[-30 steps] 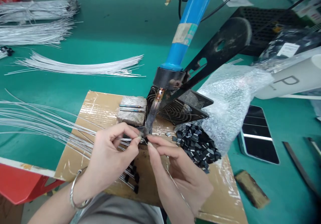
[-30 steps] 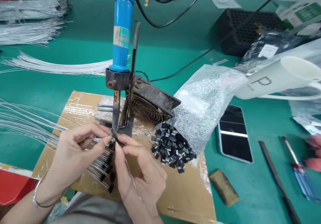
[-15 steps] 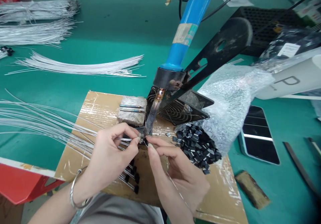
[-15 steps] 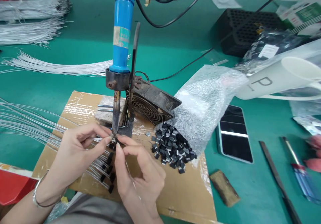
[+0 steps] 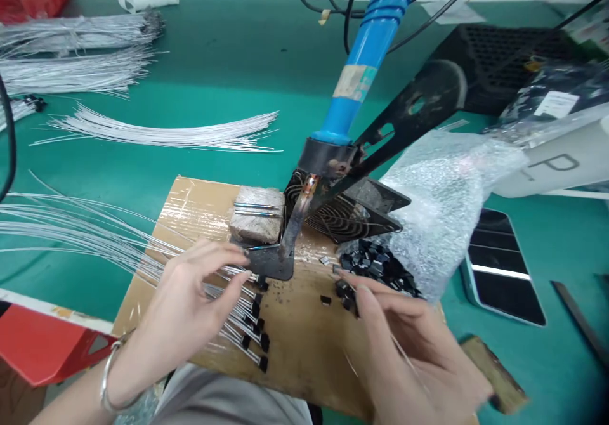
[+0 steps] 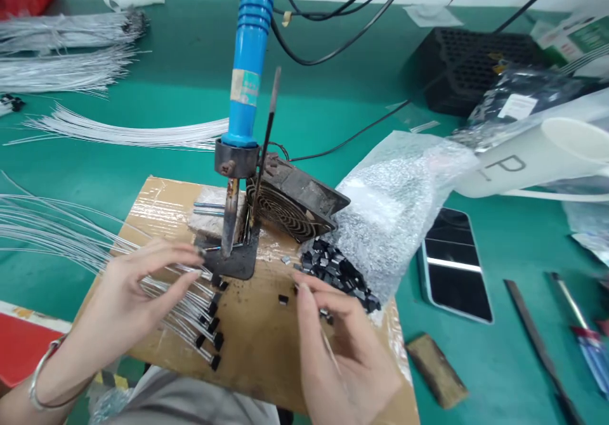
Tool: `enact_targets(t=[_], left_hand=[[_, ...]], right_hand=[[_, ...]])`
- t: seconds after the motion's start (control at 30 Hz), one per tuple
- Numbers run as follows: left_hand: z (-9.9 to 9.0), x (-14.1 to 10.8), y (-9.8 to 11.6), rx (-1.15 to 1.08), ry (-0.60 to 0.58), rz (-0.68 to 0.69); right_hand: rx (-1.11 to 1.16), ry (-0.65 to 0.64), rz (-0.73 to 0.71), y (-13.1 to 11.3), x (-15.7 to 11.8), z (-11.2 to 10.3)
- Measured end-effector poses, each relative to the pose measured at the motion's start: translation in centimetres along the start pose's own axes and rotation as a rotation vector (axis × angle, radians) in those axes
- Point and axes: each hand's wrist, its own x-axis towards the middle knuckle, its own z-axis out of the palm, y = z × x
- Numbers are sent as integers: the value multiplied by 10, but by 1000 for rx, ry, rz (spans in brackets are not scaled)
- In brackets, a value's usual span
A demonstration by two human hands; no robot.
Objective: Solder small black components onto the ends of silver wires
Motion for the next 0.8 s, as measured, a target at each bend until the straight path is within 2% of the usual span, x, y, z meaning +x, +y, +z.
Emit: enact_targets(t=[0.1, 0.2, 0.27, 0.3, 0.4, 0.5, 0.57, 0.67, 0.8], left_hand=[[-21, 9, -7, 197, 121, 165], [-39, 44, -29, 486, 165, 309], [-47, 80, -51, 788, 119, 350], [-50, 99, -62, 846, 84, 357], [-54, 153, -94, 928, -8, 373], [-54, 186, -113, 958, -50, 360], [-54, 196, -119, 953, -57, 337], [-58, 197, -124, 923, -40, 293], [-71, 190, -125, 842, 64, 215]], right_hand=[[-35, 79, 65, 5, 6, -8], [-18, 174, 51, 11, 9, -9], [7, 211, 19, 16, 10, -7], [11, 205, 18, 18, 10, -6], [6, 206, 8, 24, 10, -6], [26, 231, 21, 26, 10, -7], [55, 227, 23, 24, 10, -7], [64, 215, 2, 19, 11, -6], [36, 183, -48, 14, 11, -5]])
